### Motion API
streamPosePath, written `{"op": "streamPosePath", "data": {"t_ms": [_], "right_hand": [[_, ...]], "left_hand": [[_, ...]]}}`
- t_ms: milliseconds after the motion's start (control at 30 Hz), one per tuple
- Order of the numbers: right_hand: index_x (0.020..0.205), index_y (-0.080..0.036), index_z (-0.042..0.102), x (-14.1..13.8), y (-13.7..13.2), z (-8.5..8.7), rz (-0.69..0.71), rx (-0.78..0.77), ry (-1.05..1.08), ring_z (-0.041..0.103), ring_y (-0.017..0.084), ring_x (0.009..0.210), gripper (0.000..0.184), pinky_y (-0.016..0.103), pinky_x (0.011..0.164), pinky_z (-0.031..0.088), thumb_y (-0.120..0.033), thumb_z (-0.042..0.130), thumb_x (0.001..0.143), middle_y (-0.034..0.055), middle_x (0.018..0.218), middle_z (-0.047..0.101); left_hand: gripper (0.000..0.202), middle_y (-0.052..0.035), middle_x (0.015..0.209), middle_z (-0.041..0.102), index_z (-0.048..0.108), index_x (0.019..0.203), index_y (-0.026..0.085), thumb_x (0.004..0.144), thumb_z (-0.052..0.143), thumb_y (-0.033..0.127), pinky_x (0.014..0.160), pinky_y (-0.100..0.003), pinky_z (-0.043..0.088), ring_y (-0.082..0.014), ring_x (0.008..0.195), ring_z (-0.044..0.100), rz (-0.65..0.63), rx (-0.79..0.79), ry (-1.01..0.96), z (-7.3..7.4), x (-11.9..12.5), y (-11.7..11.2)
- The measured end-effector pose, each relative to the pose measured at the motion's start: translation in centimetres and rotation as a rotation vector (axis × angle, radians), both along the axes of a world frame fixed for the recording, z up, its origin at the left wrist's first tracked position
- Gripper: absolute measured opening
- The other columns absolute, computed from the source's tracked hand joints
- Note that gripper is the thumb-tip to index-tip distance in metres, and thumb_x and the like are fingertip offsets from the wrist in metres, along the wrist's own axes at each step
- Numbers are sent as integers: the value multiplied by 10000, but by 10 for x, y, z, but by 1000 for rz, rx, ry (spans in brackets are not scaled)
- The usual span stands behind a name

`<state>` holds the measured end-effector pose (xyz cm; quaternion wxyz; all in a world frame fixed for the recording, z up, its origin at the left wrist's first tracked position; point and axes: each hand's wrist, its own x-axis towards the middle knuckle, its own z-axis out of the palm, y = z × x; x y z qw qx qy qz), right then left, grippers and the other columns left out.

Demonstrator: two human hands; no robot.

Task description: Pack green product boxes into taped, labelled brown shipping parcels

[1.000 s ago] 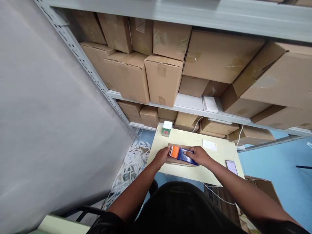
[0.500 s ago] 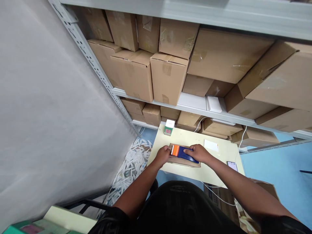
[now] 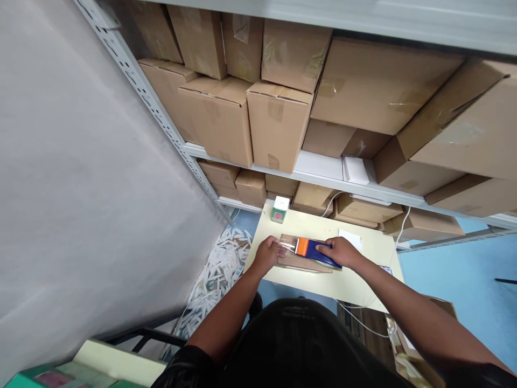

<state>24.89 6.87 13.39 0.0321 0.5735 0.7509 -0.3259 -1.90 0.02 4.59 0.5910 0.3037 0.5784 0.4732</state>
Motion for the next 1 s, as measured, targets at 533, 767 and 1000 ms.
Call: {"op": "streamPosePath", "data": {"t_ms": [533, 767, 1000], "right_hand": [[895, -185, 808, -55, 8, 9, 121, -46, -307, 701, 270, 837, 756, 308, 618, 381, -827, 409, 882, 151, 899, 773], [874, -180, 806, -60, 10, 9, 113, -74, -327, 701, 271, 834, 773, 307, 596, 369, -846, 416, 866, 159, 912, 775], [872, -182, 808, -56, 10, 8, 115, -67, -322, 696, 256, 812, 766, 303, 598, 364, -834, 405, 879, 148, 879, 773]], "left_hand": [[178, -108, 1135, 647, 672, 959, 189, 939, 496, 210, 1044, -395, 485, -225, 1100, 650, -114, 43, 684, -70, 3, -8], [704, -154, 1603, 416, 380, 1563, 169, 895, 567, 293, 1208, -428, 361, -274, 1466, 428, -461, 269, 787, -48, -31, -2], [1262, -186, 1712, 163, 184, 1647, 146, 677, 738, 733, 1264, -585, 110, -407, 1581, 117, -864, 535, 1190, -18, -24, 2]]}}
